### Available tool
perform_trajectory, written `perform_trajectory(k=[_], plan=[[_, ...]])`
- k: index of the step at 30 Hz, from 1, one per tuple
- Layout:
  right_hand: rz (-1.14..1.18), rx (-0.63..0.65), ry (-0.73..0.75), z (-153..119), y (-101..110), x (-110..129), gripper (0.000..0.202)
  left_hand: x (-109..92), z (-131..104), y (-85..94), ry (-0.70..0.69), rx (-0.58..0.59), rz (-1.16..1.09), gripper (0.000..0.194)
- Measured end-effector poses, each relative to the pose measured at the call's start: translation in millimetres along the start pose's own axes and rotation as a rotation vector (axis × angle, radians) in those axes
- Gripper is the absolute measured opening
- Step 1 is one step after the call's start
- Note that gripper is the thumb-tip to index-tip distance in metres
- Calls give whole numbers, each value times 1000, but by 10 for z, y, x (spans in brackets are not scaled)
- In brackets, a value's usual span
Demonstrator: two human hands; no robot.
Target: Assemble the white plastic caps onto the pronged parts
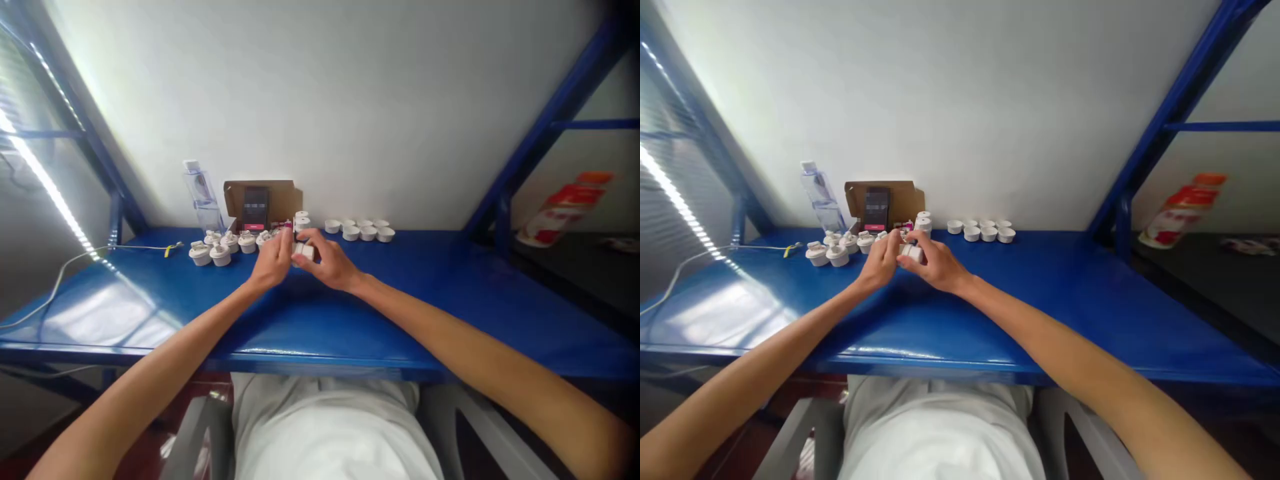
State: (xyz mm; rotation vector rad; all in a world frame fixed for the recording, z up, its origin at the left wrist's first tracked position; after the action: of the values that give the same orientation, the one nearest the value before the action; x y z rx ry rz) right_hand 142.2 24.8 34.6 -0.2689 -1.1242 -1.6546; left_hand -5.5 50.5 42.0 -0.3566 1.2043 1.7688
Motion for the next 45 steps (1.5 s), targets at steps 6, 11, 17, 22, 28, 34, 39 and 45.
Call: perform_trajectory(k=[6, 11, 17, 22, 28, 34, 39, 45], plan=[[-520, 13, 341, 43, 138, -44, 29, 390, 3, -82, 583, 375, -572, 59], [-618, -87, 3, 110, 305, -515, 25, 269, 84, 106, 422, 351, -780, 39], [-717, -94, -208, 103, 496, -930, 21, 221, 92, 184, 349, 372, -710, 40], [-680, -110, -141, 108, 482, -785, 21, 202, 113, 308, 249, 343, -310, 37], [-566, 97, -186, 71, 209, -732, 26, 330, 190, 550, 152, 276, 197, 41], [-564, 83, -220, 59, 217, -867, 41, 361, 227, 655, 79, 285, 497, 33], [-543, 100, -231, 74, 221, -957, 43, 389, 225, 750, 142, 263, 654, 31], [-549, 123, -222, 69, 182, -991, 46, 515, 223, 910, 293, 257, 817, 43]])
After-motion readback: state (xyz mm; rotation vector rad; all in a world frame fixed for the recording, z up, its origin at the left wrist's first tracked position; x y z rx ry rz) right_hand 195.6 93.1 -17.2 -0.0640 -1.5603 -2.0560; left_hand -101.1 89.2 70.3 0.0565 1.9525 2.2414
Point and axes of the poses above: each hand's wrist, its own z-axis towards the middle knuckle, its own y-axis out of the back of the hand, x = y × z, the point moved 5 cm from there along z, towards the middle knuckle
